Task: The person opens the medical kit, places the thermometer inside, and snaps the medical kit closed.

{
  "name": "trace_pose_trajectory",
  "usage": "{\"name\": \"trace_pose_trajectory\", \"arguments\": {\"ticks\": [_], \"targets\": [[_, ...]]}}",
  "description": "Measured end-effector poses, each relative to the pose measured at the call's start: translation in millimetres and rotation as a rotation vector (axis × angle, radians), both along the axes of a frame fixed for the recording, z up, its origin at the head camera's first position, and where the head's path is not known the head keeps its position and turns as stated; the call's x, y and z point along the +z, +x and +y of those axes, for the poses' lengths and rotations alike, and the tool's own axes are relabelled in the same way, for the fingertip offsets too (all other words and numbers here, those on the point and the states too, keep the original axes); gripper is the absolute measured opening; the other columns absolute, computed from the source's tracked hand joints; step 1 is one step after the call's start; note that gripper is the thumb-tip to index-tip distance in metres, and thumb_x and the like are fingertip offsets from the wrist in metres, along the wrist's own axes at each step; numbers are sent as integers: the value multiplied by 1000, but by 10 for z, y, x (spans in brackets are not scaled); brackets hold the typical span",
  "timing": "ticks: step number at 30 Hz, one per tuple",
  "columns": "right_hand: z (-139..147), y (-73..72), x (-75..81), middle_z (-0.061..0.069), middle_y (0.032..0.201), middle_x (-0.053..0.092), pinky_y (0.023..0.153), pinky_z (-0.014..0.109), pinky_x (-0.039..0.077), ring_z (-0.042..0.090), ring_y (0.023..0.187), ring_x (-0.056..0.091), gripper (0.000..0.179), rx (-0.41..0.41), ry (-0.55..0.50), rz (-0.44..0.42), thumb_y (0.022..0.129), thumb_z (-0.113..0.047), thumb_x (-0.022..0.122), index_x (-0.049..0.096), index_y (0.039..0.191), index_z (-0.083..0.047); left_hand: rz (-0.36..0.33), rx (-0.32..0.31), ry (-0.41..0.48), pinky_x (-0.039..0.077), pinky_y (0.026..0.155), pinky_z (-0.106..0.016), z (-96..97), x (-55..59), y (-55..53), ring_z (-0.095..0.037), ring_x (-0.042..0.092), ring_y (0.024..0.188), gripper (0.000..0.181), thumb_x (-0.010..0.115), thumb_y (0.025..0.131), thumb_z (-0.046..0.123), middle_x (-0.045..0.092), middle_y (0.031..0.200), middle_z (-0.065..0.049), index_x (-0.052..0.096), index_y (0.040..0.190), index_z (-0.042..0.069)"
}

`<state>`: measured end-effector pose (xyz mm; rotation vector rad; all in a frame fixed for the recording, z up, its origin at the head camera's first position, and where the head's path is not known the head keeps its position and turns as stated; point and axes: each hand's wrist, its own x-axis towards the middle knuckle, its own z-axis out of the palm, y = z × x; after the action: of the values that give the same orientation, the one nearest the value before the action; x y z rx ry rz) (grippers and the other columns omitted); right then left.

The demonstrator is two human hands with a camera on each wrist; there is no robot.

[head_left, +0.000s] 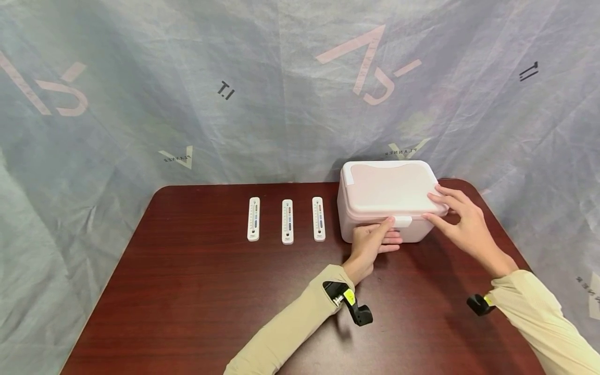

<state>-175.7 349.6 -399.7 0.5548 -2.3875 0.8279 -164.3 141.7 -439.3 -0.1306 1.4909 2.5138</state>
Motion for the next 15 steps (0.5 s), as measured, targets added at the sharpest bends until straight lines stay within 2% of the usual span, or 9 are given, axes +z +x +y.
{"name": "trace_pose_trajectory", "arguments": {"ticks": [10,15], "targets": [[-35,5,24,15,126,57,78,5,39,8,113,49,58,3,-17,17,61,7,83,67,116,-1,11,-1,-17,56,64,-39,-33,3,0,-33,69,74,37,73,82,31,69,81,-22,72,85,-6],[-13,-9,64,16,124,58,78,4,38,14,111,51,58,5,15,20,60,6,85,67,115,0,-1,0,-1,56,62,-38,-25,20,-8,-33,69,73,38,74,81,31,69,79,-23,71,84,-7]]}}
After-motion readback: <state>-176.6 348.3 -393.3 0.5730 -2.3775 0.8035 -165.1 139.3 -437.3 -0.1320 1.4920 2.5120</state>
